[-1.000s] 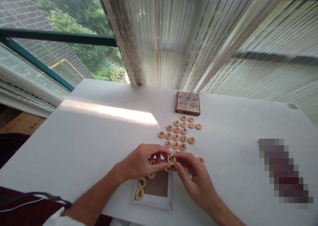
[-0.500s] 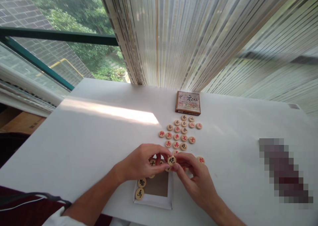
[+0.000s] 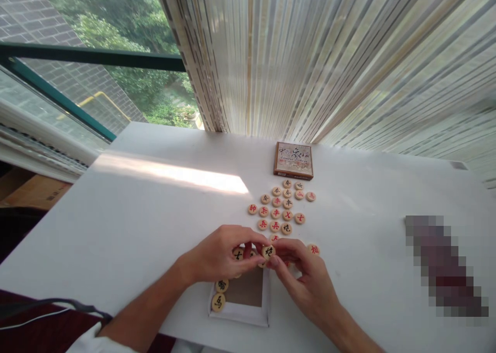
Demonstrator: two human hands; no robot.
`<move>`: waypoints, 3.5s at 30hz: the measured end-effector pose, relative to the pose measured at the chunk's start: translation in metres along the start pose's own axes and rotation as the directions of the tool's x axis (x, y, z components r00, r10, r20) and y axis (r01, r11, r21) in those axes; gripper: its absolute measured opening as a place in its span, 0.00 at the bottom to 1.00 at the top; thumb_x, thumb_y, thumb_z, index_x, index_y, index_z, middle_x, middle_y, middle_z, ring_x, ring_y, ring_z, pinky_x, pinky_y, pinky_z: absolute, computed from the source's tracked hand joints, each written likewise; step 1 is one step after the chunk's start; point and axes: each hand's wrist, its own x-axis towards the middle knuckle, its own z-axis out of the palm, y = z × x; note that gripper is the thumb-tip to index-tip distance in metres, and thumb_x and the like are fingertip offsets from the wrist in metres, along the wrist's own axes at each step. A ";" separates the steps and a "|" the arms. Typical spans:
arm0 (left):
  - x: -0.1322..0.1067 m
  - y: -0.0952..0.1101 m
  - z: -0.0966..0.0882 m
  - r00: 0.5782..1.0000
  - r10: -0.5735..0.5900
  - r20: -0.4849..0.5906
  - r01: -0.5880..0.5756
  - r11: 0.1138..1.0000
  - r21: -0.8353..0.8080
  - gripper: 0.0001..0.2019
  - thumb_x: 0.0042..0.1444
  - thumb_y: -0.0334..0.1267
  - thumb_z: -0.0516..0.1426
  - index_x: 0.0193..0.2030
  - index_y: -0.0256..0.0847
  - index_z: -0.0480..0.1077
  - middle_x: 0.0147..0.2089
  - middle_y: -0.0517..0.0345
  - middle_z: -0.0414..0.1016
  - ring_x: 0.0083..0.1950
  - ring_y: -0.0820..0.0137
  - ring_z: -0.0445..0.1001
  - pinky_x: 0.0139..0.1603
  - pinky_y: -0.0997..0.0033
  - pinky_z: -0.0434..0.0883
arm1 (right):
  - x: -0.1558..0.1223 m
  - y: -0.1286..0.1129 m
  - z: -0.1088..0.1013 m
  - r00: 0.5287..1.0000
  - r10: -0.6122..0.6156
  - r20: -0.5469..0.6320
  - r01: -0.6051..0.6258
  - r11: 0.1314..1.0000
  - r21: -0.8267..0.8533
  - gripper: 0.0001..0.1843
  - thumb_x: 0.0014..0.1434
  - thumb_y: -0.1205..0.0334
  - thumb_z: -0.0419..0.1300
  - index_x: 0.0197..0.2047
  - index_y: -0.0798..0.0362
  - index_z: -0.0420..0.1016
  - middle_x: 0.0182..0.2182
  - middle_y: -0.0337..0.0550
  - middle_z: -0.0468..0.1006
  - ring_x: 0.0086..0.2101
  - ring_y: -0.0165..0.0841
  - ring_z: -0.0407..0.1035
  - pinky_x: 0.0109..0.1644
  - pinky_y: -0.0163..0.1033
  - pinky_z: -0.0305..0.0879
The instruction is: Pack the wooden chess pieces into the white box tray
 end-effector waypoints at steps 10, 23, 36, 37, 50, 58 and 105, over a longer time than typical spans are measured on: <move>0.002 0.004 0.001 0.996 0.066 0.052 -0.067 0.997 0.023 0.10 0.62 0.38 0.63 0.49 0.41 0.78 0.40 0.56 0.84 0.38 0.70 0.80 0.45 0.74 0.73 | 0.000 0.000 0.000 0.997 0.029 -0.072 -0.032 0.998 -0.047 0.08 0.58 0.58 0.70 0.36 0.51 0.76 0.28 0.39 0.81 0.26 0.31 0.78 0.30 0.32 0.78; 0.001 0.002 0.001 0.995 0.058 0.083 -0.062 0.997 0.045 0.11 0.61 0.36 0.63 0.50 0.41 0.78 0.41 0.56 0.84 0.39 0.69 0.80 0.46 0.72 0.71 | 0.001 -0.003 -0.001 0.996 0.071 -0.046 -0.071 0.997 0.011 0.06 0.63 0.59 0.66 0.34 0.49 0.76 0.27 0.40 0.84 0.26 0.34 0.82 0.29 0.33 0.79; 0.001 0.002 0.002 0.998 0.025 0.060 -0.027 0.999 0.039 0.12 0.58 0.34 0.64 0.49 0.41 0.77 0.40 0.57 0.84 0.38 0.70 0.80 0.44 0.72 0.73 | 0.001 -0.009 -0.004 0.997 0.072 0.002 -0.072 0.997 0.000 0.07 0.68 0.59 0.60 0.38 0.50 0.76 0.30 0.44 0.85 0.28 0.34 0.81 0.32 0.34 0.79; 0.001 0.002 0.003 0.998 0.028 0.052 -0.030 0.999 0.034 0.13 0.57 0.34 0.64 0.49 0.41 0.77 0.40 0.57 0.84 0.38 0.70 0.80 0.44 0.72 0.73 | 0.001 -0.009 -0.004 0.998 0.069 0.003 -0.069 0.998 0.003 0.06 0.68 0.60 0.60 0.39 0.50 0.76 0.31 0.44 0.85 0.28 0.34 0.81 0.32 0.34 0.79; 0.000 0.002 0.002 1.000 -0.002 -0.017 0.002 1.000 -0.006 0.13 0.57 0.36 0.64 0.49 0.39 0.77 0.38 0.55 0.83 0.33 0.72 0.77 0.39 0.74 0.75 | -0.003 -0.004 -0.003 0.998 -0.060 0.033 0.062 0.998 -0.034 0.15 0.63 0.67 0.63 0.54 0.48 0.74 0.41 0.45 0.83 0.38 0.35 0.81 0.42 0.37 0.80; 0.000 0.004 -0.001 1.000 -0.029 -0.001 0.029 0.999 -0.034 0.13 0.59 0.39 0.64 0.49 0.39 0.76 0.36 0.57 0.80 0.32 0.73 0.75 0.38 0.76 0.73 | -0.004 0.001 -0.001 0.997 -0.070 0.033 0.071 0.997 -0.042 0.14 0.63 0.67 0.64 0.52 0.47 0.73 0.41 0.42 0.81 0.37 0.32 0.79 0.42 0.35 0.79; -0.001 0.006 0.002 0.996 -0.085 0.021 0.086 0.995 -0.043 0.11 0.63 0.31 0.56 0.50 0.39 0.76 0.38 0.58 0.82 0.34 0.75 0.76 0.38 0.78 0.72 | 0.000 0.004 0.001 0.965 -0.262 -0.024 0.245 0.928 -0.280 0.14 0.61 0.68 0.65 0.49 0.47 0.72 0.34 0.38 0.81 0.31 0.30 0.77 0.37 0.32 0.75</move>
